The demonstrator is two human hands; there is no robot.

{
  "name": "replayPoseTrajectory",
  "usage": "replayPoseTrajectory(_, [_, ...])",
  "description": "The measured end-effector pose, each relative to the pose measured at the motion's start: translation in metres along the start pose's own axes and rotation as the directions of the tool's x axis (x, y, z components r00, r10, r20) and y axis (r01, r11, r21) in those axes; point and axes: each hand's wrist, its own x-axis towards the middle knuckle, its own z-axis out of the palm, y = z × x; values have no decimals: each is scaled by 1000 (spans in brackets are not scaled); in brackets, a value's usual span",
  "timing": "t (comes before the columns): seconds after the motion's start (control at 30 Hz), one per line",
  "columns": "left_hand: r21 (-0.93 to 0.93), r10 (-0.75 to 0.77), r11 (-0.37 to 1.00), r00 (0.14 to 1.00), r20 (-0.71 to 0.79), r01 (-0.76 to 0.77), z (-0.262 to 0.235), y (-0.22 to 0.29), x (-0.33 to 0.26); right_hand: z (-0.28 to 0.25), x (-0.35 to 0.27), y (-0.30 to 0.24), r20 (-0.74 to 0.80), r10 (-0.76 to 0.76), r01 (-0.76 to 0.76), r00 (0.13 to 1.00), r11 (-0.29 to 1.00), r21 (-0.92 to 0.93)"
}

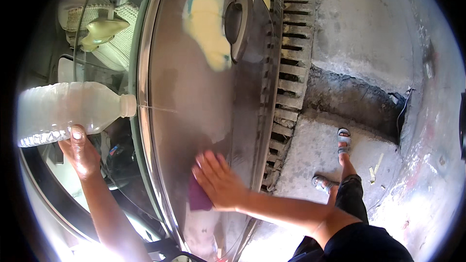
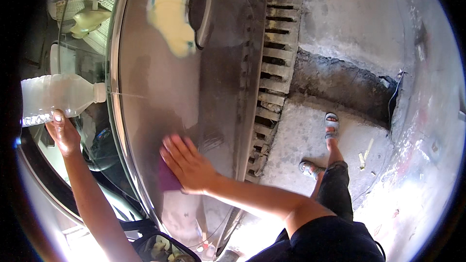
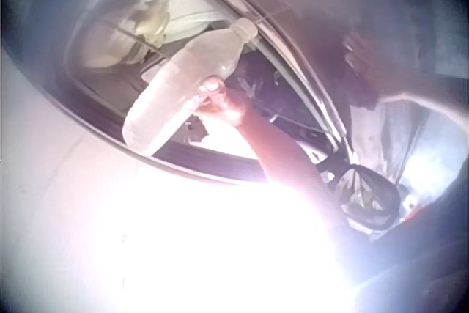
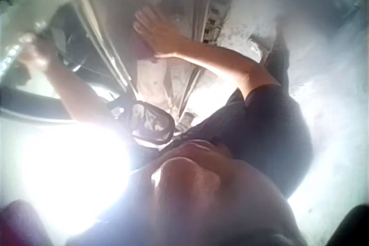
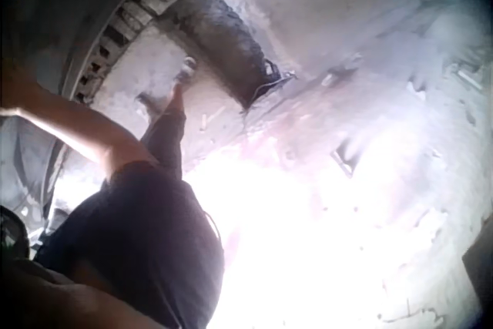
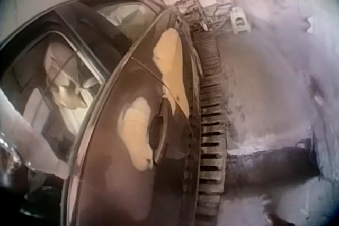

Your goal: The person sands a beige patch on the side of a car door using a sanding block and water from a plastic bottle. They then switch to a purple sanding sponge to continue smoothing the surface.

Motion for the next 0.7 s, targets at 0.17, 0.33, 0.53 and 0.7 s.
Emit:
replayPoseTrajectory(0.17, [-42,-9,999,1000,-3,9,6,2,2,-69,124,29,-150,35,-44,988,997,-57])
replayPoseTrajectory(0.33, [-20,-18,1000,1000,-6,18,1,8,2,-6,17,-10,129,-126,140,984,985,-105])
replayPoseTrajectory(0.53, [12,-18,1000,997,68,17,-2,7,2,-63,140,15,-196,-76,88,978,995,51])
replayPoseTrajectory(0.7, [-20,-33,999,998,50,34,4,6,3,-15,38,-14,54,-231,235,972,966,-109])
